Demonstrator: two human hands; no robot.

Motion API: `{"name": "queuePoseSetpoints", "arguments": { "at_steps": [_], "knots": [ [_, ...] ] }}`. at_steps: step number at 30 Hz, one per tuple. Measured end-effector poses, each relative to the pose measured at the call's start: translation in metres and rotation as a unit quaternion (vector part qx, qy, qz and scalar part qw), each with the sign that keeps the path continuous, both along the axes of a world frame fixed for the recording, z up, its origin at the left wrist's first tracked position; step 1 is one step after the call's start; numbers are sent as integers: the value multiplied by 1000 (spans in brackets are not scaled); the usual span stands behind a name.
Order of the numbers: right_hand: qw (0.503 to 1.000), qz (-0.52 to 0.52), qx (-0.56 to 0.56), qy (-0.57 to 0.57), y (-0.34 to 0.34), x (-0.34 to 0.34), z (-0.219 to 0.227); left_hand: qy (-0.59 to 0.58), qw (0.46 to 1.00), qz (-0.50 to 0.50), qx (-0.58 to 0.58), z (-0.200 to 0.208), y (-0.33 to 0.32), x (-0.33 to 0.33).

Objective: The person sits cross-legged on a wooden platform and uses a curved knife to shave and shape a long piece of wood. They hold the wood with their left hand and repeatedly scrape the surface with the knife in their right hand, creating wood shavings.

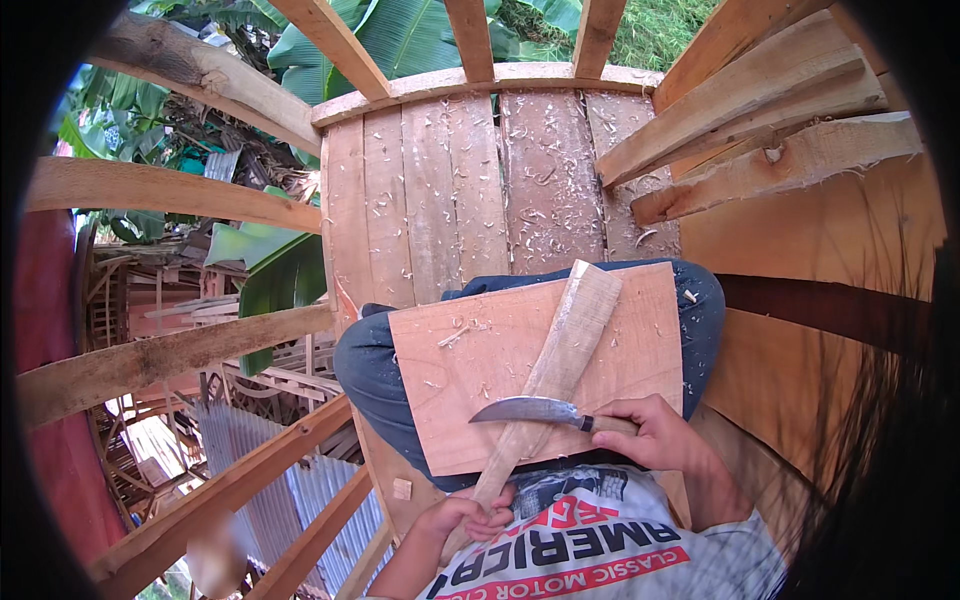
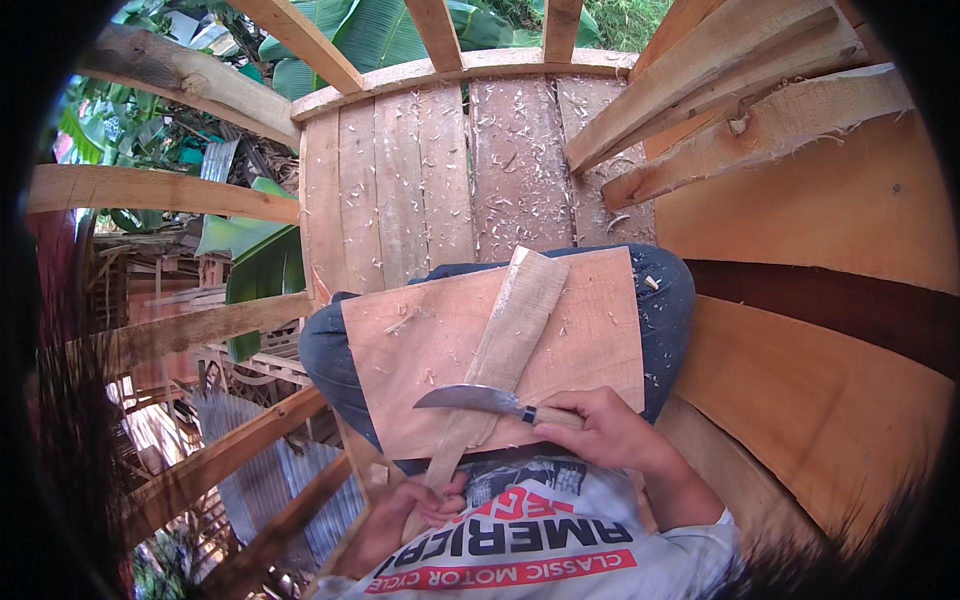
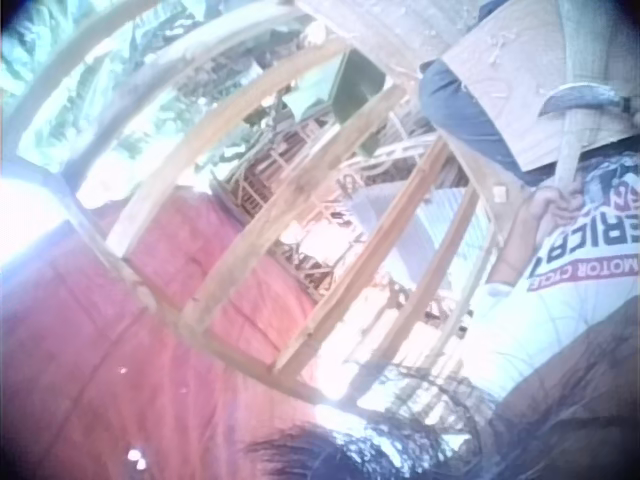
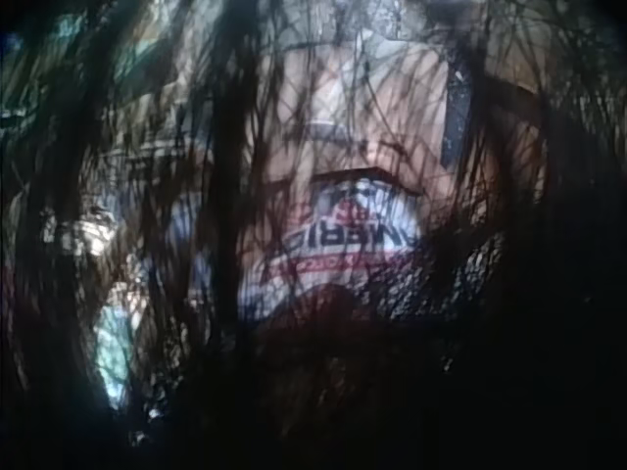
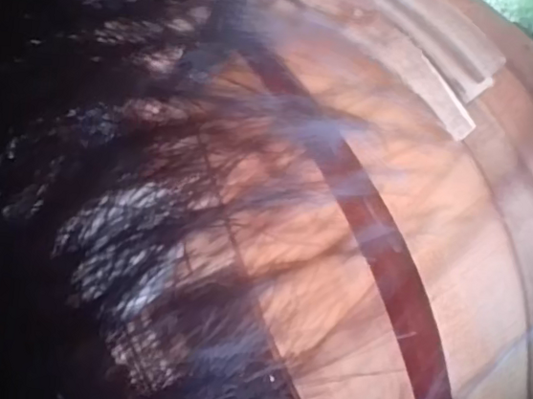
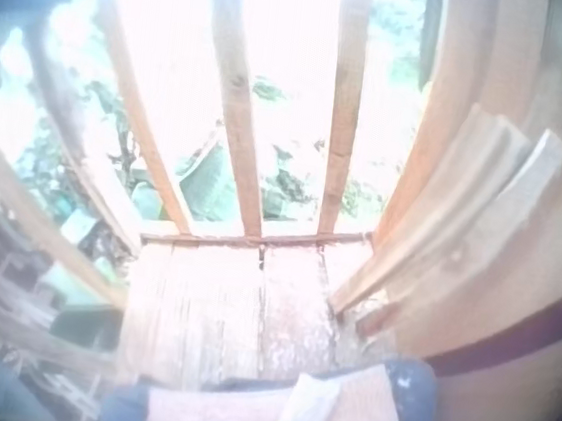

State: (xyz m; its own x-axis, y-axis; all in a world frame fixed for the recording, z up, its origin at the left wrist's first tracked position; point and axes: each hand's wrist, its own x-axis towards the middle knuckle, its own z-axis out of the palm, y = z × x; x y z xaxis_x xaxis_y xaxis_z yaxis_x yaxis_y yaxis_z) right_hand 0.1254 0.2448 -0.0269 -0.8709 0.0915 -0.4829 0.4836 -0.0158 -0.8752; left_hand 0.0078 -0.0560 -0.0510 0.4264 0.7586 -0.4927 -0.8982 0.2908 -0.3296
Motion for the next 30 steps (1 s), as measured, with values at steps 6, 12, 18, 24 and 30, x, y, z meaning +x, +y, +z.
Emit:
{"name": "queuePoseSetpoints", "arguments": {
  "at_steps": [6,12,18,24,30],
  "knots": [
    [987,-148,63,2,7,-2,-4,81,996,-14,-17,15,10,-5],
    [961,-115,232,94,15,-9,6,325,934,-145,-47,18,6,-11],
    [949,-80,301,45,1,-7,7,404,903,-147,1,14,5,-4],
    [927,-11,373,44,-11,-3,2,438,884,-161,8,10,14,4],
    [890,-15,455,12,-10,-6,2,451,879,-154,21,12,14,7]
  ]
}}
